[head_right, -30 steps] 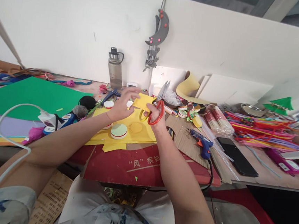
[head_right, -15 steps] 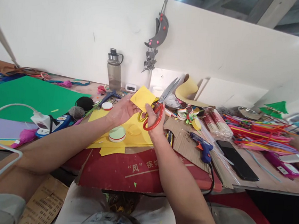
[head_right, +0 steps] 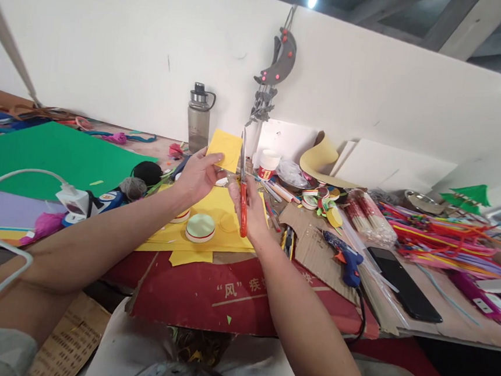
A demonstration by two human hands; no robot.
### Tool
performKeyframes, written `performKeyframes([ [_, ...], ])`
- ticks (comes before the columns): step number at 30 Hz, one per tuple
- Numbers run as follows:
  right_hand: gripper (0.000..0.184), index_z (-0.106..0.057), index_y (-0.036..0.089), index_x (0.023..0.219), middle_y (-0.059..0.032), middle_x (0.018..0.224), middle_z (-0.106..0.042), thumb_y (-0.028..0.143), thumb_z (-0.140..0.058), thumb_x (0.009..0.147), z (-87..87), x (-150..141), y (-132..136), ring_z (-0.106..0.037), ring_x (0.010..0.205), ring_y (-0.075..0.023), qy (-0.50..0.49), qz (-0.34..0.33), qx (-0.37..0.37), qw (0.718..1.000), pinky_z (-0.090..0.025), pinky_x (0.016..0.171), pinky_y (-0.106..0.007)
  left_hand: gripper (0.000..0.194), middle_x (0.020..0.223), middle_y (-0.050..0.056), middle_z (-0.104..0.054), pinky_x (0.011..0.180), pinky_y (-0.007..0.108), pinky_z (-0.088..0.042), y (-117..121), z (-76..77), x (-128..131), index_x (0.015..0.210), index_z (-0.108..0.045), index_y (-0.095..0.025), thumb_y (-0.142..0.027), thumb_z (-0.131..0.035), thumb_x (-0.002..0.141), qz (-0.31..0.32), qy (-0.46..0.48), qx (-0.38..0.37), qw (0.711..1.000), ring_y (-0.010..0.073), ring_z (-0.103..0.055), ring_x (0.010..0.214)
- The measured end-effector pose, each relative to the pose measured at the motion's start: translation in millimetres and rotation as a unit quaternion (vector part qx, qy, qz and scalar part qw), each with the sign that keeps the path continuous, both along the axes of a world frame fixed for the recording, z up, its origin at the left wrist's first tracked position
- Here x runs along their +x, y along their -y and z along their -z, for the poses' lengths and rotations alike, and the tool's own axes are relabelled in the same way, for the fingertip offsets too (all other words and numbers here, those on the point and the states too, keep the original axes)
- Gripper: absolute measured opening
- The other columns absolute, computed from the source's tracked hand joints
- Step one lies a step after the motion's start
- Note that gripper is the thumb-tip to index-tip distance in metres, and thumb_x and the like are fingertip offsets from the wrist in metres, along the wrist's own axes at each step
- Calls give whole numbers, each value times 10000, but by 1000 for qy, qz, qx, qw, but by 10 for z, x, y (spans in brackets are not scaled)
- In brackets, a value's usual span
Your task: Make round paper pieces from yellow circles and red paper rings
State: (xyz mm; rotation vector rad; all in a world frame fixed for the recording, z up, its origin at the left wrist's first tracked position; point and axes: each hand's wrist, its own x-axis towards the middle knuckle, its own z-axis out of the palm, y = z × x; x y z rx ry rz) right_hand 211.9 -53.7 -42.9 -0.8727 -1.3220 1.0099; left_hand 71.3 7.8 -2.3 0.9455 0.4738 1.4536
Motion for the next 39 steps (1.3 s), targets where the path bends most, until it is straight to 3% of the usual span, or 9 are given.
performKeyframes([
  [3,523,-606,258,959,67,688,-537,745,-771,864,25,-6,31,-469,540,-86,47,6,50,998,-399,489,-209,357,909,-12,-749,580,201,-479,-9,1,-9,882,-601,-208,-222,-850,628,-20,5,2,1000,89,-660,721],
  [7,524,-597,261,991,58,707,-543,773,-685,919,58,0,44,-465,532,-89,58,-7,45,997,-380,481,-212,361,924,-9,-736,568,194,-474,-19,16,-9,862,-561,-206,-218,-857,655,-32,1,10,999,85,-663,736],
  [16,485,-592,265,955,56,708,-475,699,-790,868,61,-18,54,-399,568,-100,15,-10,8,1000,-362,454,-196,277,953,0,-734,591,192,-480,8,3,-6,918,-595,-199,-175,-821,759,-34,-17,18,999,80,-669,762],
  [31,584,-625,255,1061,84,671,-397,799,-714,869,37,-27,81,-368,515,-76,38,-14,1,999,-322,414,-171,313,880,-10,-707,582,198,-462,-46,32,-14,881,-581,-203,-201,-843,710,-38,-24,36,998,87,-640,744],
  [39,512,-639,264,995,85,641,-392,730,-788,840,46,-37,85,-355,477,-66,20,-8,-24,999,-308,372,-162,361,916,-2,-724,641,236,-503,-48,35,-13,922,-589,-206,-240,-875,704,-35,-29,24,999,110,-686,775],
])
